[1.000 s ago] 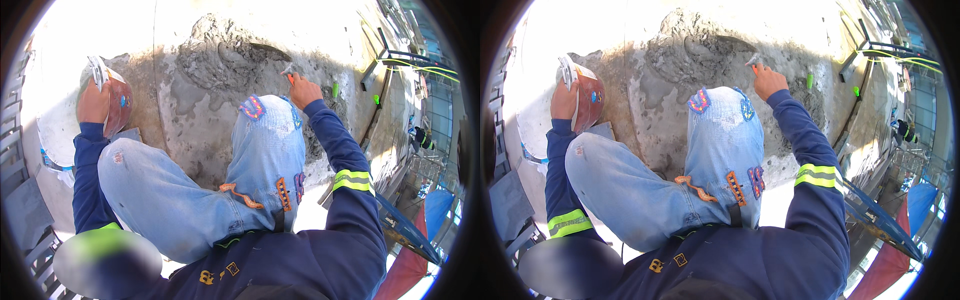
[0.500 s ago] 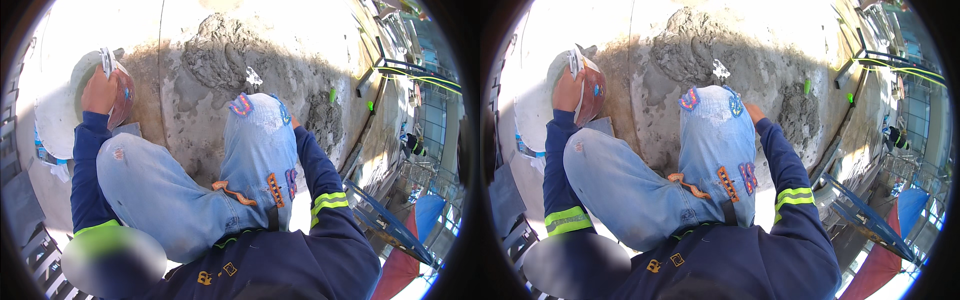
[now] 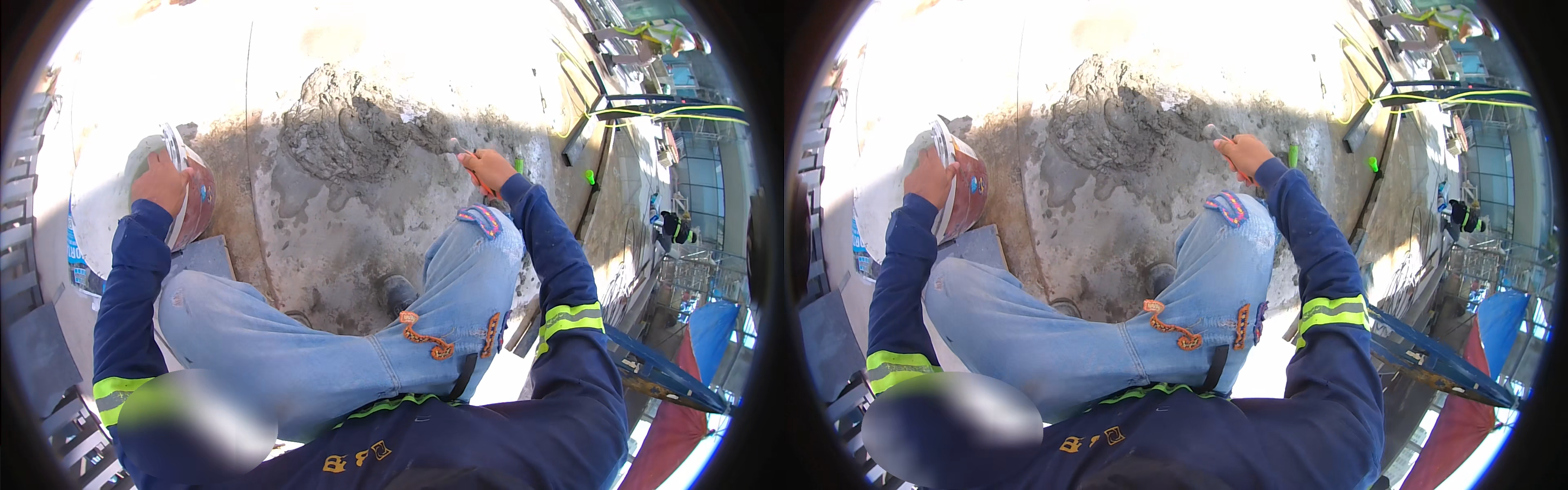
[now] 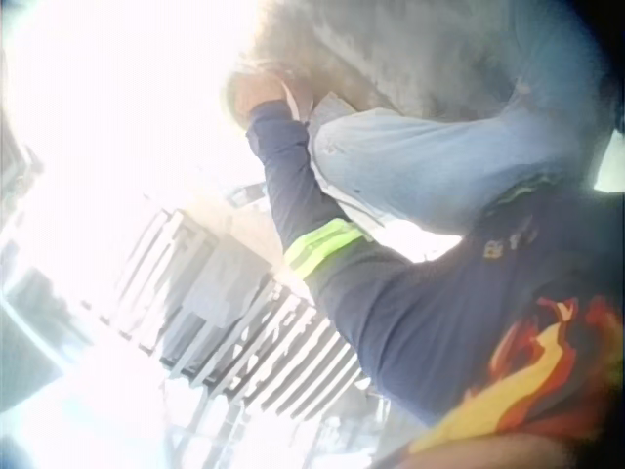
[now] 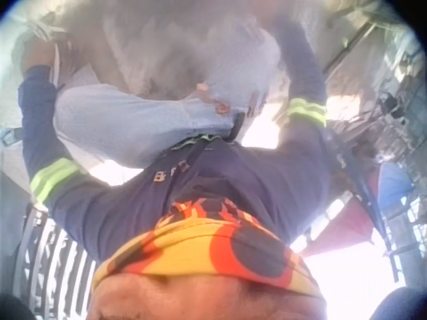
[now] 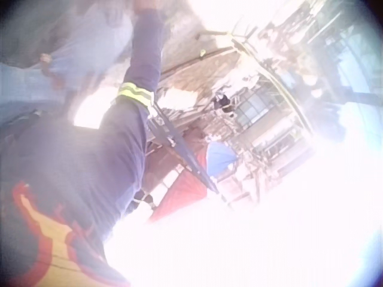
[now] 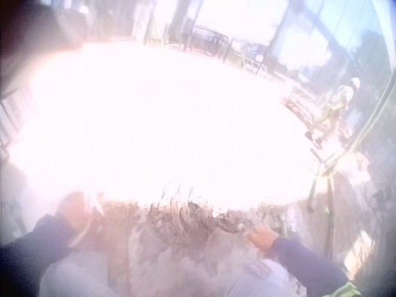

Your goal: The person scoops wet cement from a bucket and spreads it onto a concrete floor using a trowel. They repeatedly transfer material and smooth the surface in a seated position.

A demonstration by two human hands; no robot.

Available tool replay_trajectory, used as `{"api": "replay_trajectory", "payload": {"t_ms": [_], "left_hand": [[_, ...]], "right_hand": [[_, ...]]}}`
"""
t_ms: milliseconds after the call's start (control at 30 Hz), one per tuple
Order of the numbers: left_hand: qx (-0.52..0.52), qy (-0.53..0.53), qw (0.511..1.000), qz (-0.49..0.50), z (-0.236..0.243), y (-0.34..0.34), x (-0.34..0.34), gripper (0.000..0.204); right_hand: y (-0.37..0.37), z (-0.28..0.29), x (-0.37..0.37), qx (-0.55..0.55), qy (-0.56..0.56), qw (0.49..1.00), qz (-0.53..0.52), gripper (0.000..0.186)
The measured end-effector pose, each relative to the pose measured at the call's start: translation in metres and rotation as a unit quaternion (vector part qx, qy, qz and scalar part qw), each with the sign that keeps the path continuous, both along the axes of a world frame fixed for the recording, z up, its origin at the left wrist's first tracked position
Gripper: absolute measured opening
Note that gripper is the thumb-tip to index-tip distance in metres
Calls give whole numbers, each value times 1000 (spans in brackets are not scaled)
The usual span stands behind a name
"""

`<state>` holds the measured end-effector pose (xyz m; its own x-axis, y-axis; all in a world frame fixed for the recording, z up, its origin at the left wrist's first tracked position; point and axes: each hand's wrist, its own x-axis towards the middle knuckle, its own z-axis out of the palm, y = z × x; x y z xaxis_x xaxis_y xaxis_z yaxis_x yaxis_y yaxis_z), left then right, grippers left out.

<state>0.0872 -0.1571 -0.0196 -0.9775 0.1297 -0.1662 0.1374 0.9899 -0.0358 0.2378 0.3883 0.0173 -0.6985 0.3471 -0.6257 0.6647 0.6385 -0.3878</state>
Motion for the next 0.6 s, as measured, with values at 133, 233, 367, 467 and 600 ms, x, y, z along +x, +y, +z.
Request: {"api": "replay_trajectory", "payload": {"t_ms": [133, 233, 367, 467, 600], "left_hand": [[49, 0, 974, -220, 38, 88, 46, 41], [151, -192, 911, -332, 44, 165, 87, 35], [215, -238, 889, -328, -34, 212, 122, 34], [270, -261, 897, -231, -90, 251, 144, 34], [363, -337, 862, -110, -139, 294, 194, 35]], "right_hand": [[11, -22, 13, -139, 83, 982, -93, 35], [1, -28, 13, -146, 181, 964, -130, 34], [-9, -52, -2, -81, 354, 924, -122, 44], [-8, -160, 1, 76, 389, 910, -126, 44], [17, -267, 66, 187, 115, 973, -67, 43]]}}
